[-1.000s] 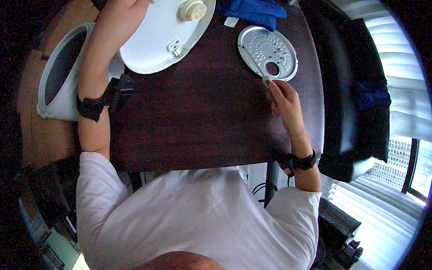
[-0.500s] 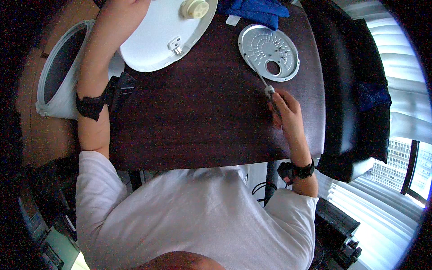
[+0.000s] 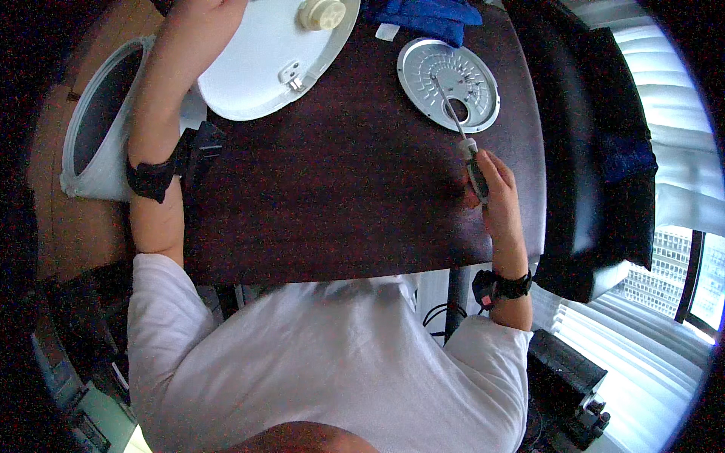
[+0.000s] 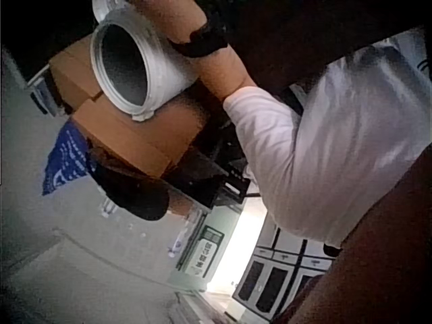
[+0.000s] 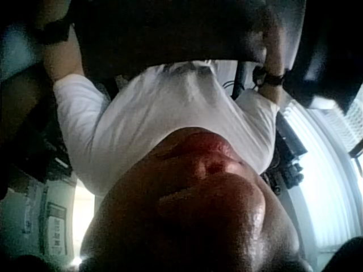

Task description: The person assembles a white plastic appliance component on a table. They place a small white plastic piece onto a circular base, then use a screwdriver to tighten screws into the base, securing the piece in place.

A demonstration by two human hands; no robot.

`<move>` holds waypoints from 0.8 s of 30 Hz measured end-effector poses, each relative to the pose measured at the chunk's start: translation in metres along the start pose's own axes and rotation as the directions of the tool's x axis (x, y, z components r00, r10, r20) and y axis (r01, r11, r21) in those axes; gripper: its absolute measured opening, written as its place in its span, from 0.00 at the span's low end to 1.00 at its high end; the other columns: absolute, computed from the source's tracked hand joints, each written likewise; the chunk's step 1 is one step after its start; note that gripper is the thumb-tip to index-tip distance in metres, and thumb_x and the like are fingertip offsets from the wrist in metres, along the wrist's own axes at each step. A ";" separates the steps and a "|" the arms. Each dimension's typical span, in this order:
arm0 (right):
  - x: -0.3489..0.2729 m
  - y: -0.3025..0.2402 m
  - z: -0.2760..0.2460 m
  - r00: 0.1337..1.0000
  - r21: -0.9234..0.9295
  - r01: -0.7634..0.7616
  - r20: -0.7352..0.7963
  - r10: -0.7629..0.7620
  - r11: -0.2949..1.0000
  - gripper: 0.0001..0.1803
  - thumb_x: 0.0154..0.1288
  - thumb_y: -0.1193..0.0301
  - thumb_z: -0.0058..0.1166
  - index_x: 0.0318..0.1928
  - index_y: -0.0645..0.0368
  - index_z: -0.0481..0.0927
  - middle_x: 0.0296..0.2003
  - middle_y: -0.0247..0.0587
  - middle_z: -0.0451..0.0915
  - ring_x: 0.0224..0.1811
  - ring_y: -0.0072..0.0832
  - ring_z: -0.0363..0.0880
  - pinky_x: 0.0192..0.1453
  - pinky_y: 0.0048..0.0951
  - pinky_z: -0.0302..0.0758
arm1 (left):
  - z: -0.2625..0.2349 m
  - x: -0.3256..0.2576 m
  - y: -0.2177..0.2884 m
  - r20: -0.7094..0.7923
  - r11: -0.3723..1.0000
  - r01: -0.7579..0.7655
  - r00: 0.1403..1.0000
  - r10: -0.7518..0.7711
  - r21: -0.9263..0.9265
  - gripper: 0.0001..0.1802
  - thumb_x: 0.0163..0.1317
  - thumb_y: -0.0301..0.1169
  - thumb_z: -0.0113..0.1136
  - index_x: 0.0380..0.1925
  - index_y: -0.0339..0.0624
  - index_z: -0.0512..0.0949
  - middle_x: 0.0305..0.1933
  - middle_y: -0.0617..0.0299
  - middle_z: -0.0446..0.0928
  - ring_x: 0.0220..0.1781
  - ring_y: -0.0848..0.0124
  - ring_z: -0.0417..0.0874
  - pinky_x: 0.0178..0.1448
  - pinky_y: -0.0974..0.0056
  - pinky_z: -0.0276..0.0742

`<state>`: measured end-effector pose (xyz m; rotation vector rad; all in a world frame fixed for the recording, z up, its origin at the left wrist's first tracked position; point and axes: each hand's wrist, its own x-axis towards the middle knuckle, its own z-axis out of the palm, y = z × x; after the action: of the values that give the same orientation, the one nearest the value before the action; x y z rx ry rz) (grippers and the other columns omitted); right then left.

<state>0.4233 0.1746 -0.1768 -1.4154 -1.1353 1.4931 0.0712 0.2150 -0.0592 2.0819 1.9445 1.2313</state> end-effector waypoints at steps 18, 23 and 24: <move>0.013 -0.008 -0.001 0.996 -0.191 0.014 -0.082 -0.030 0.982 0.16 0.68 0.60 0.44 0.40 0.62 0.72 0.23 0.34 0.72 0.11 0.14 0.60 0.13 0.16 0.52 | -0.002 0.002 0.002 0.008 0.999 0.039 0.999 -0.039 0.007 0.11 0.60 0.25 0.44 0.43 0.34 0.68 0.39 0.40 0.76 0.46 0.49 0.78 0.47 0.55 0.72; 0.006 0.001 0.008 0.995 -0.278 0.097 0.002 -0.101 0.956 0.16 0.68 0.61 0.45 0.44 0.63 0.73 0.25 0.33 0.73 0.14 0.14 0.63 0.16 0.16 0.56 | -0.001 0.001 0.001 -0.003 0.999 -0.032 0.999 0.032 -0.023 0.11 0.60 0.25 0.44 0.42 0.34 0.68 0.39 0.41 0.76 0.45 0.50 0.78 0.47 0.55 0.72; 0.005 0.000 0.013 0.990 -0.322 0.143 0.031 -0.140 0.936 0.16 0.68 0.62 0.46 0.44 0.64 0.73 0.25 0.33 0.73 0.15 0.13 0.64 0.17 0.16 0.57 | 0.000 0.002 -0.004 -0.005 0.998 -0.052 0.999 0.052 -0.039 0.10 0.60 0.25 0.44 0.41 0.34 0.68 0.38 0.41 0.76 0.45 0.50 0.78 0.46 0.55 0.72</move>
<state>0.4099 0.1782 -0.1791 -1.5068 -1.5070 1.2511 0.0673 0.2178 -0.0604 2.1263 1.8638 1.2733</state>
